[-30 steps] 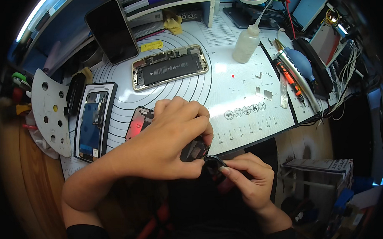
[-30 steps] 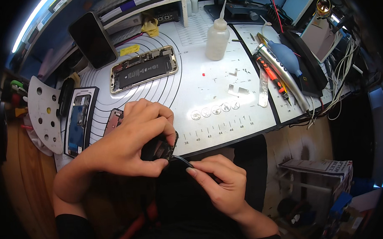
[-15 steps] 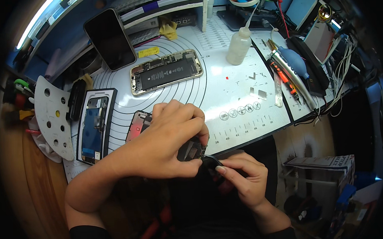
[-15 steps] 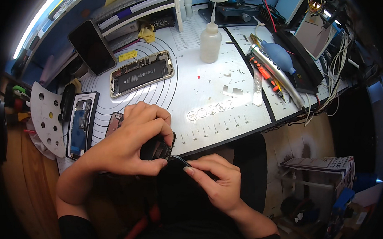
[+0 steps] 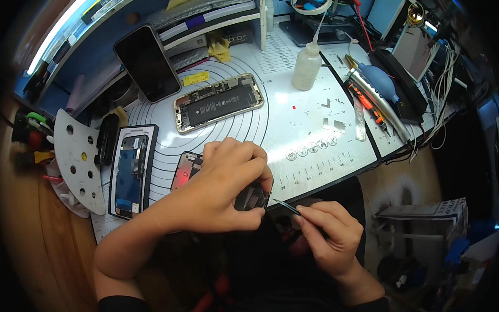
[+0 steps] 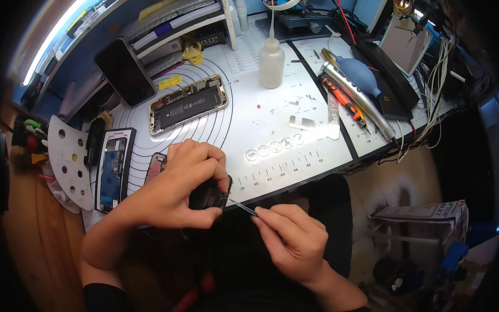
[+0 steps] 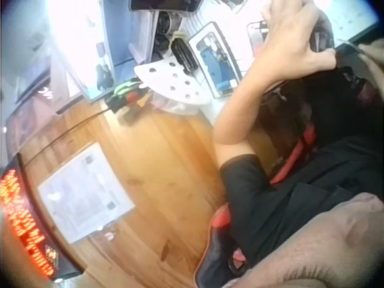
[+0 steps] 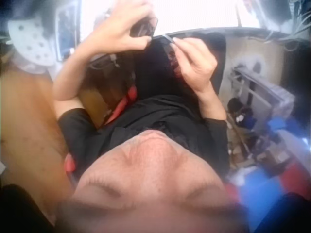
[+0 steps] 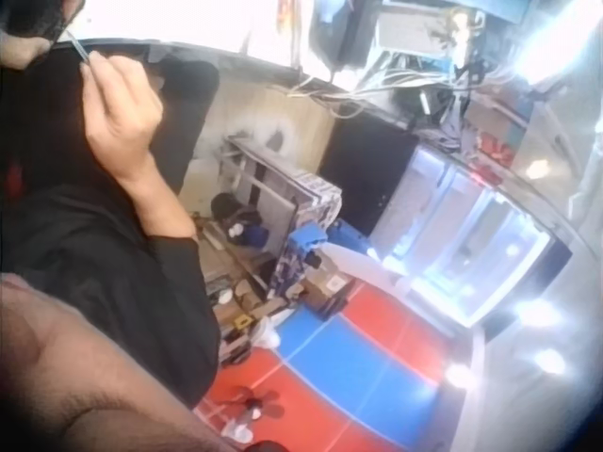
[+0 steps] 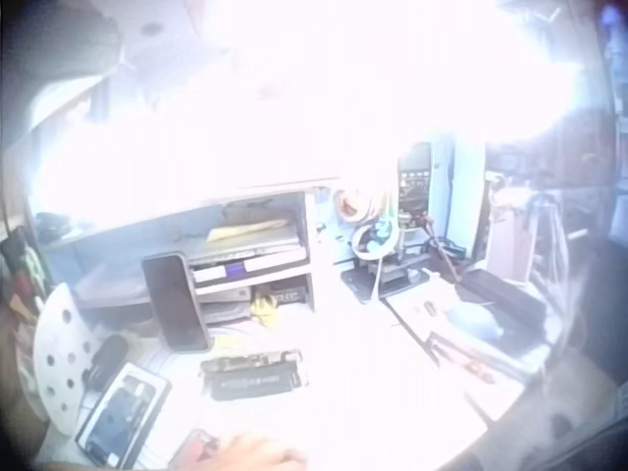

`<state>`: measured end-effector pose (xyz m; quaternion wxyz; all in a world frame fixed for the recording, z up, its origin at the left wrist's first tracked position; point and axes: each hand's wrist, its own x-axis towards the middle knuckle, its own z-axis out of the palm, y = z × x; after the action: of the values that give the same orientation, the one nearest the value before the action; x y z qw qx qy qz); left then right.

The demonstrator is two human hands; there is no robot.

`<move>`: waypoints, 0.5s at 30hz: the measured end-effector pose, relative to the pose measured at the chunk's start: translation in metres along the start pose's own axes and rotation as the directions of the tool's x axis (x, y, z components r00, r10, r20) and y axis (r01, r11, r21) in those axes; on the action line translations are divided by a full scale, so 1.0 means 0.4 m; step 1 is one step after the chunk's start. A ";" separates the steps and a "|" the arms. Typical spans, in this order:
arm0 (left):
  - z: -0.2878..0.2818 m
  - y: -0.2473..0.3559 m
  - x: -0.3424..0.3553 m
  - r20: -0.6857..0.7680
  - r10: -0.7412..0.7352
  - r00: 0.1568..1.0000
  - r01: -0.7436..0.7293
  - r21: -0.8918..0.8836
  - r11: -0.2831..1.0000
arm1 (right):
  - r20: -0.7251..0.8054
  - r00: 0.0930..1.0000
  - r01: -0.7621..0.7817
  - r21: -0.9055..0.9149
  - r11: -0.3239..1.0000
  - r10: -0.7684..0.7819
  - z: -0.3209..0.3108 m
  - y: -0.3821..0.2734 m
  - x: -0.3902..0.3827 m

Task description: The person uses tweezers and a small tool to detach and handle internal components and connectors from a mobile phone screen and body.

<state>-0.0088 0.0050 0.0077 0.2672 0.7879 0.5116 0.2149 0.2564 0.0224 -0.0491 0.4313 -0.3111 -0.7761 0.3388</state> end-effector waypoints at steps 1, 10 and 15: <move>0.001 -0.001 -0.001 0.003 0.005 1.000 -0.005 -0.001 1.000 | -0.004 1.000 0.026 -0.009 1.000 -0.026 -0.002 0.000 0.006; -0.001 -0.002 0.001 -0.010 0.025 1.000 -0.025 0.019 1.000 | -0.006 1.000 0.019 -0.013 1.000 -0.019 0.019 0.001 -0.015; -0.003 -0.003 0.000 -0.010 0.027 1.000 -0.027 0.018 0.999 | -0.029 0.999 0.042 -0.055 0.998 -0.043 0.031 -0.007 -0.020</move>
<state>-0.0105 0.0056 0.0076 0.2545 0.7961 0.5040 0.2180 0.2483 0.0112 -0.0555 0.4415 -0.3112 -0.7849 0.3037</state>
